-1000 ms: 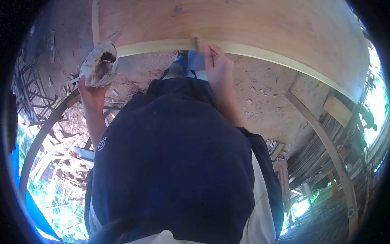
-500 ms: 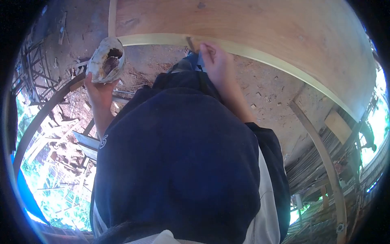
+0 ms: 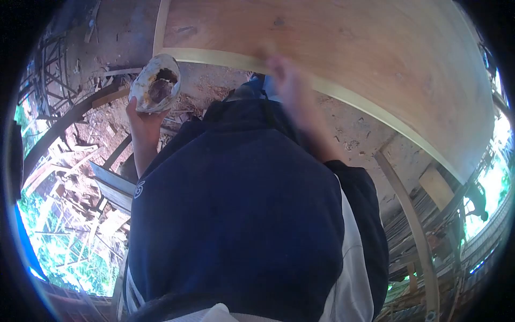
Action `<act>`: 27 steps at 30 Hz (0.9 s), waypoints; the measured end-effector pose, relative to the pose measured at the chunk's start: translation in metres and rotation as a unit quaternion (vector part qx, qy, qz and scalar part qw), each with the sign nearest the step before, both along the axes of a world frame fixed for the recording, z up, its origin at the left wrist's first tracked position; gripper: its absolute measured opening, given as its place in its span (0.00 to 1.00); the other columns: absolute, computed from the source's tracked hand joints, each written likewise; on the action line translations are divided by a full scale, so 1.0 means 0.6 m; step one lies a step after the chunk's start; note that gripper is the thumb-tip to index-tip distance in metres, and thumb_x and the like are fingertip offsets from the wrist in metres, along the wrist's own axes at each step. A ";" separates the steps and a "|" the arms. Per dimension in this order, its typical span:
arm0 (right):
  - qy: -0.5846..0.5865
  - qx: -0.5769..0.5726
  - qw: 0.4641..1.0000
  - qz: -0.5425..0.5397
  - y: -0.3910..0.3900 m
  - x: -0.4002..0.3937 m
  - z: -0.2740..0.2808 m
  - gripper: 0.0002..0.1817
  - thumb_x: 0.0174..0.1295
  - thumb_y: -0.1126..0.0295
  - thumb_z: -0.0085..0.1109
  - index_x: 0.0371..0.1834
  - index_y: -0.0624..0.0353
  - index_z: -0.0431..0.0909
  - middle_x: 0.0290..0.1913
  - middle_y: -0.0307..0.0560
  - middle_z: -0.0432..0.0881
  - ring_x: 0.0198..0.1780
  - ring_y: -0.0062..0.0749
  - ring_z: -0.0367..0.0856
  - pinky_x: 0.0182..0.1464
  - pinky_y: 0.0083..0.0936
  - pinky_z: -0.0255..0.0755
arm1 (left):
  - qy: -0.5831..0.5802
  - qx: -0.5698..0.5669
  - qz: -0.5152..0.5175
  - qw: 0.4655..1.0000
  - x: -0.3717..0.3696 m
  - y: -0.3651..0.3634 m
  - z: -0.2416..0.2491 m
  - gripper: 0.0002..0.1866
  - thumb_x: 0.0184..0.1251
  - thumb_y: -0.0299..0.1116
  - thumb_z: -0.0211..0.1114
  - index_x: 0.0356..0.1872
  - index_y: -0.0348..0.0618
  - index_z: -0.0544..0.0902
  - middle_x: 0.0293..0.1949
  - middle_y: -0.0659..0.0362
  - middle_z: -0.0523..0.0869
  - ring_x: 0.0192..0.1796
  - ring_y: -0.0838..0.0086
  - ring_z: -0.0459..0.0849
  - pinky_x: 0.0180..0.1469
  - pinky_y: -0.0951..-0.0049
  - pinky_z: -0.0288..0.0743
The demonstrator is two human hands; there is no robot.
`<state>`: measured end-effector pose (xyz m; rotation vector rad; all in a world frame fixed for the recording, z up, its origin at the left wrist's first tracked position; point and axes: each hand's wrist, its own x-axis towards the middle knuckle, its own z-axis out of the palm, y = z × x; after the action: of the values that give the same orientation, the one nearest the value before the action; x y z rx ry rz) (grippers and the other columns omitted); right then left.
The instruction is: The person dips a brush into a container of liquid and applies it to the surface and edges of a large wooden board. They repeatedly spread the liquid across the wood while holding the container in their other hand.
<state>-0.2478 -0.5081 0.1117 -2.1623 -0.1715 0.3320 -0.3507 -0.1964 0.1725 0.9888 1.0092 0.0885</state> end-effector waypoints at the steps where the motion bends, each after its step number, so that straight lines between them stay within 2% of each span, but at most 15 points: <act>1: 0.082 0.066 0.994 0.023 0.030 -0.007 0.022 0.16 0.69 0.63 0.55 0.49 0.64 0.80 0.37 0.53 0.85 0.40 0.31 0.83 0.46 0.24 0.75 | 0.008 0.002 0.002 1.000 0.001 0.000 0.004 0.34 0.66 0.49 0.53 0.70 0.45 0.58 0.66 0.47 0.63 0.68 0.53 0.65 0.63 0.43 0.67; 4: 0.113 0.035 0.992 0.044 0.026 0.044 0.002 0.17 0.67 0.60 0.58 0.48 0.64 0.81 0.39 0.57 0.85 0.41 0.40 0.85 0.45 0.33 0.77 | -0.001 0.002 0.002 1.000 -0.002 0.001 0.000 0.36 0.66 0.50 0.55 0.68 0.39 0.59 0.65 0.45 0.65 0.65 0.55 0.70 0.62 0.50 0.72; 6: 0.049 0.061 0.994 -0.074 -0.029 0.113 -0.036 0.18 0.67 0.58 0.58 0.47 0.63 0.82 0.37 0.52 0.86 0.39 0.32 0.85 0.42 0.30 0.77 | 0.004 -0.001 0.017 1.000 -0.003 -0.003 -0.004 0.36 0.66 0.50 0.56 0.68 0.39 0.59 0.65 0.46 0.65 0.65 0.55 0.70 0.62 0.50 0.71; 8: -0.007 0.036 0.993 -0.113 -0.101 0.200 -0.045 0.18 0.68 0.58 0.57 0.49 0.63 0.81 0.36 0.49 0.87 0.37 0.25 0.84 0.41 0.28 0.78 | 0.008 -0.002 0.034 0.999 0.001 -0.005 -0.001 0.36 0.66 0.50 0.56 0.69 0.40 0.59 0.65 0.46 0.66 0.65 0.56 0.70 0.62 0.50 0.71; 10: -0.088 0.025 0.983 -0.162 -0.118 0.254 -0.015 0.17 0.69 0.61 0.54 0.49 0.63 0.81 0.36 0.48 0.86 0.34 0.26 0.83 0.42 0.29 0.79 | 0.002 -0.010 0.046 0.999 0.007 -0.013 0.005 0.36 0.65 0.50 0.55 0.69 0.41 0.59 0.65 0.48 0.66 0.65 0.56 0.70 0.62 0.50 0.69; 11: -0.088 0.029 0.983 -0.157 -0.114 0.263 -0.018 0.17 0.69 0.61 0.54 0.49 0.63 0.81 0.36 0.48 0.86 0.34 0.26 0.83 0.42 0.29 0.79 | 0.001 -0.007 0.051 0.999 0.011 -0.018 0.007 0.36 0.65 0.50 0.55 0.69 0.41 0.59 0.65 0.48 0.66 0.65 0.56 0.70 0.62 0.50 0.69; 13: -0.241 -0.127 0.960 -0.063 -0.096 0.270 -0.028 0.12 0.69 0.66 0.55 0.46 0.63 0.82 0.38 0.48 0.86 0.36 0.32 0.85 0.42 0.28 0.78 | 0.020 -0.019 0.059 0.998 0.015 -0.025 0.011 0.36 0.65 0.51 0.55 0.69 0.42 0.59 0.65 0.48 0.67 0.65 0.56 0.69 0.62 0.49 0.68; 15: -0.110 0.003 0.994 0.019 -0.021 0.205 -0.025 0.11 0.69 0.68 0.54 0.43 0.64 0.82 0.39 0.51 0.86 0.39 0.37 0.86 0.43 0.29 0.79 | 0.024 -0.018 0.067 0.997 0.021 -0.033 0.015 0.37 0.65 0.52 0.55 0.69 0.42 0.59 0.65 0.48 0.67 0.66 0.56 0.69 0.62 0.49 0.68; 16: -0.063 0.176 0.982 0.027 0.018 0.165 -0.077 0.10 0.68 0.68 0.55 0.40 0.64 0.81 0.38 0.51 0.86 0.42 0.38 0.86 0.43 0.28 0.79 | 0.031 -0.021 0.071 0.997 0.022 -0.035 0.016 0.37 0.65 0.52 0.54 0.70 0.42 0.59 0.65 0.48 0.66 0.66 0.56 0.69 0.61 0.49 0.68; 19: 0.138 0.105 0.965 0.195 0.097 0.099 0.015 0.10 0.66 0.68 0.58 0.43 0.63 0.80 0.40 0.51 0.86 0.40 0.35 0.86 0.44 0.28 0.78 | 0.015 -0.014 0.087 0.996 0.030 -0.052 0.020 0.36 0.66 0.51 0.53 0.70 0.42 0.58 0.66 0.48 0.66 0.66 0.56 0.69 0.63 0.49 0.67; 22: 0.096 0.131 0.974 0.161 0.100 0.147 -0.020 0.12 0.67 0.66 0.58 0.44 0.64 0.80 0.38 0.51 0.85 0.39 0.30 0.85 0.44 0.26 0.78 | 0.017 -0.014 0.105 0.994 0.034 -0.061 0.025 0.34 0.68 0.50 0.52 0.70 0.42 0.58 0.66 0.47 0.65 0.67 0.55 0.68 0.65 0.47 0.65; 24: 0.019 0.238 0.971 0.025 0.070 0.233 -0.079 0.13 0.67 0.63 0.58 0.44 0.62 0.81 0.37 0.51 0.86 0.38 0.31 0.85 0.42 0.28 0.78 | 0.016 -0.018 0.109 0.994 0.015 -0.054 0.000 0.37 0.64 0.52 0.53 0.69 0.43 0.58 0.65 0.46 0.67 0.66 0.52 0.68 0.65 0.46 0.66; 25: 0.040 0.101 0.994 0.005 0.036 0.301 -0.062 0.13 0.66 0.63 0.59 0.42 0.62 0.82 0.39 0.54 0.86 0.39 0.30 0.85 0.42 0.25 0.78 | 0.018 -0.013 0.110 0.994 0.011 -0.054 -0.007 0.37 0.64 0.52 0.53 0.69 0.43 0.58 0.65 0.46 0.67 0.66 0.52 0.68 0.65 0.46 0.66; 26: -0.048 -0.024 0.999 0.006 0.016 0.358 -0.016 0.14 0.67 0.62 0.58 0.42 0.63 0.82 0.38 0.53 0.86 0.39 0.32 0.86 0.42 0.26 0.78 | 0.036 -0.023 0.119 0.992 0.010 -0.053 -0.010 0.37 0.64 0.52 0.53 0.69 0.42 0.58 0.65 0.46 0.67 0.66 0.52 0.68 0.65 0.46 0.66; 27: -0.120 -0.043 0.990 -0.053 -0.003 0.409 -0.037 0.19 0.69 0.56 0.55 0.37 0.65 0.83 0.23 0.46 0.82 0.27 0.26 0.80 0.35 0.26 0.75 | 0.053 -0.032 0.128 0.990 0.010 -0.051 -0.012 0.37 0.64 0.52 0.53 0.69 0.42 0.58 0.65 0.46 0.67 0.66 0.53 0.68 0.65 0.46 0.66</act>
<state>-0.0025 -0.5099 0.0896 -2.2830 -0.1794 0.0179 -0.3444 -0.2272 0.1656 0.8081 1.2263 0.2166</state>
